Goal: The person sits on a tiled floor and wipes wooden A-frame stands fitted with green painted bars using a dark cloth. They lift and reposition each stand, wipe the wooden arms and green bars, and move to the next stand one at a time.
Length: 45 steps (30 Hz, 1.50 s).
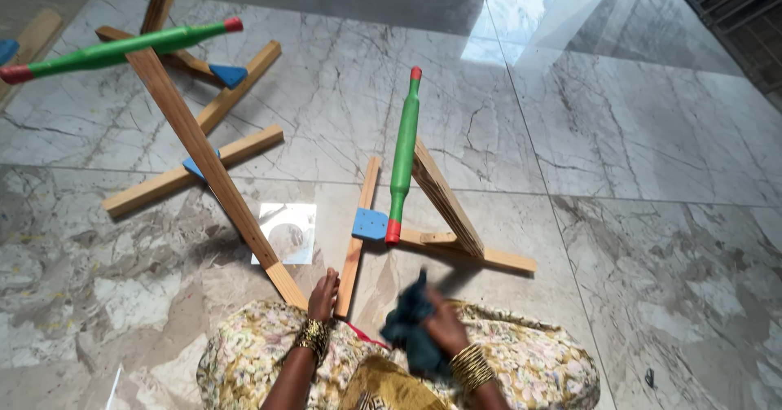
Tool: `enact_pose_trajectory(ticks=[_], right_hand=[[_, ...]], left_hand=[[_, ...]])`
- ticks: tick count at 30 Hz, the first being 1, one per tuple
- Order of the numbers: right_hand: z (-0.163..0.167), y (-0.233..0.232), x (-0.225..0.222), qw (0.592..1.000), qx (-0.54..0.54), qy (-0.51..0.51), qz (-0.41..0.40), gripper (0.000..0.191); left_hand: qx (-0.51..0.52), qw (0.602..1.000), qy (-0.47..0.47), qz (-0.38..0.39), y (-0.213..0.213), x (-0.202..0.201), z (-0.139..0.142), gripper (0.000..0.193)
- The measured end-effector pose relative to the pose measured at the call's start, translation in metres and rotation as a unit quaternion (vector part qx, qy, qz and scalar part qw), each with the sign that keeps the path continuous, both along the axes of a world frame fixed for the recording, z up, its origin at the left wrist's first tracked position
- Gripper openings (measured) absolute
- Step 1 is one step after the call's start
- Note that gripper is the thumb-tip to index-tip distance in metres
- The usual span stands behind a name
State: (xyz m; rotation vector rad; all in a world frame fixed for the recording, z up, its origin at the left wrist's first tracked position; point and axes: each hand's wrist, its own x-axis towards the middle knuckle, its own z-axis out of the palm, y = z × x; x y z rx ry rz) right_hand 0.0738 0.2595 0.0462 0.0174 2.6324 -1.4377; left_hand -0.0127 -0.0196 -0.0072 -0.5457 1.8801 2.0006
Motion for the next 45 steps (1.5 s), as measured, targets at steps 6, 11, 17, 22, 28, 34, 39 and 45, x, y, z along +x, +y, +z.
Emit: enact_pose_trajectory(ticks=[6,11,17,22,28,34,39,45], right_hand=[[0.213,0.115,0.041,0.572,0.334,0.641,-0.387,0.070],[0.187,0.149,0.026,0.489,0.260,0.730,-0.400,0.048],[0.048,0.154,-0.033,0.918,0.239,0.160,-0.272,0.068],[-0.032,0.072,-0.019,0.966,0.211,-0.093,-0.115,0.076],[0.106,0.081,-0.017,0.936,-0.067,0.267,-0.218,0.092],[0.213,0.140,0.082,0.443,0.229,0.764,-0.410,0.069],[0.136,0.109,0.050,0.709,0.218,0.601,-0.296,0.062],[-0.001,0.010,0.035,0.998,0.038,0.043,-0.035,0.063]], left_hand=[[0.000,1.000,0.000,0.002,0.001,0.001,-0.006,0.081],[-0.038,0.999,0.005,-0.007,0.005,-0.001,-0.003,0.080],[-0.114,0.993,0.018,-0.033,0.009,0.007,0.001,0.071],[-0.361,0.830,0.400,-0.143,0.040,0.028,0.005,0.076],[-0.129,0.930,0.244,-0.242,0.088,0.026,0.038,0.076],[0.030,0.940,0.180,-0.287,0.134,0.029,0.074,0.071],[0.120,0.942,0.013,-0.314,0.158,0.054,0.068,0.070],[0.398,0.891,-0.084,-0.199,0.143,0.084,0.026,0.065]])
